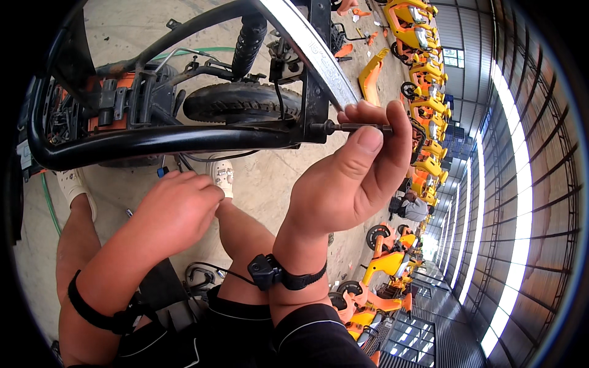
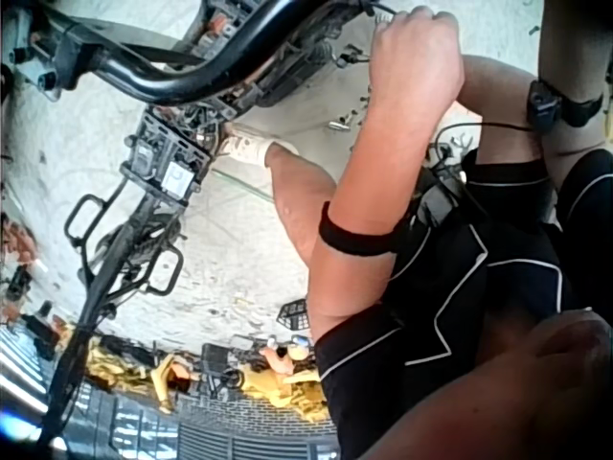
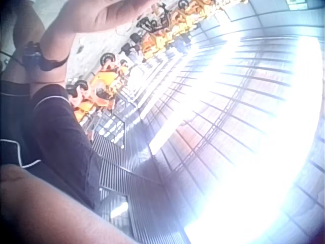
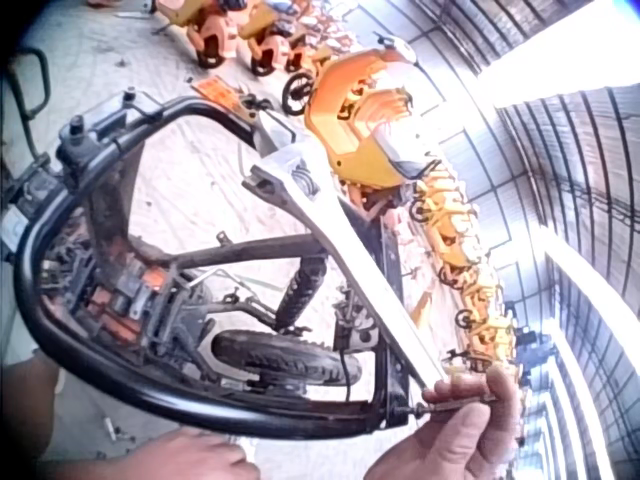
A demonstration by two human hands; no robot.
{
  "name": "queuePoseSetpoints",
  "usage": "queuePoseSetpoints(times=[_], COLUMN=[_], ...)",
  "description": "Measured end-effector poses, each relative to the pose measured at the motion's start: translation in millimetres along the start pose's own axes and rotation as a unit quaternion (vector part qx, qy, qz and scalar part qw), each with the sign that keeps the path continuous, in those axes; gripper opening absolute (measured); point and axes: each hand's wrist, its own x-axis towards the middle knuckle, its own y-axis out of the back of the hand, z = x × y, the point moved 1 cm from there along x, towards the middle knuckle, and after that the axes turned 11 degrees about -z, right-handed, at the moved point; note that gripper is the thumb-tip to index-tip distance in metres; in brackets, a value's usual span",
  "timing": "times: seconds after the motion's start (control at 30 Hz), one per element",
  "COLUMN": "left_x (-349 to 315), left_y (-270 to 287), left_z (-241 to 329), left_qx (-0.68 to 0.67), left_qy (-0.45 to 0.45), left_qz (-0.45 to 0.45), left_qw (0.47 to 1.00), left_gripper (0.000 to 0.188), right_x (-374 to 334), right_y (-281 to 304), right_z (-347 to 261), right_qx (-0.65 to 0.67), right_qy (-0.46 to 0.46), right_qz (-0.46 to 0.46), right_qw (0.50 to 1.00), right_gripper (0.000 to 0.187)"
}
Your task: The person is assembling a metal bracket onto a motorcycle frame, using an adjustable wrench to tighten components and then handling small pins and fasteners to secure a joint.
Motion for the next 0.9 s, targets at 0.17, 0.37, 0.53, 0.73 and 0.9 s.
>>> queuePoseSetpoints(times=[0.17,0.37,0.53,0.73,0.9], left_x=[-1.6,-3.4,-3.3,-3.7,-3.4], left_y=[0.6,4.6,5.9,6.1,5.8], left_z=[-0.3,0.6,1.0,0.9,0.4], left_qx=[0.004,-0.002,0.004,-0.001,0.002], left_qy=[0.005,0.000,0.000,-0.001,0.000], left_qz=[-0.006,-0.007,-0.012,-0.007,-0.007], left_qw=[1.000,1.000,1.000,1.000,1.000], left_gripper=[0.011,0.013,0.014,0.015,0.014], right_x=[0.4,0.9,0.4,1.5,-0.4], right_y=[1.2,2.2,-1.0,-1.7,-2.0], right_z=[1.1,3.5,0.3,-1.4,0.6], right_qx=[-0.042,-0.017,-0.055,0.022,-0.054], right_qy=[0.026,0.034,0.046,0.022,0.035], right_qz=[-0.025,-0.027,-0.033,-0.023,-0.024], right_qw=[0.998,0.999,0.997,0.999,0.998], right_gripper=[0.037,0.037,0.039,0.041,0.039])
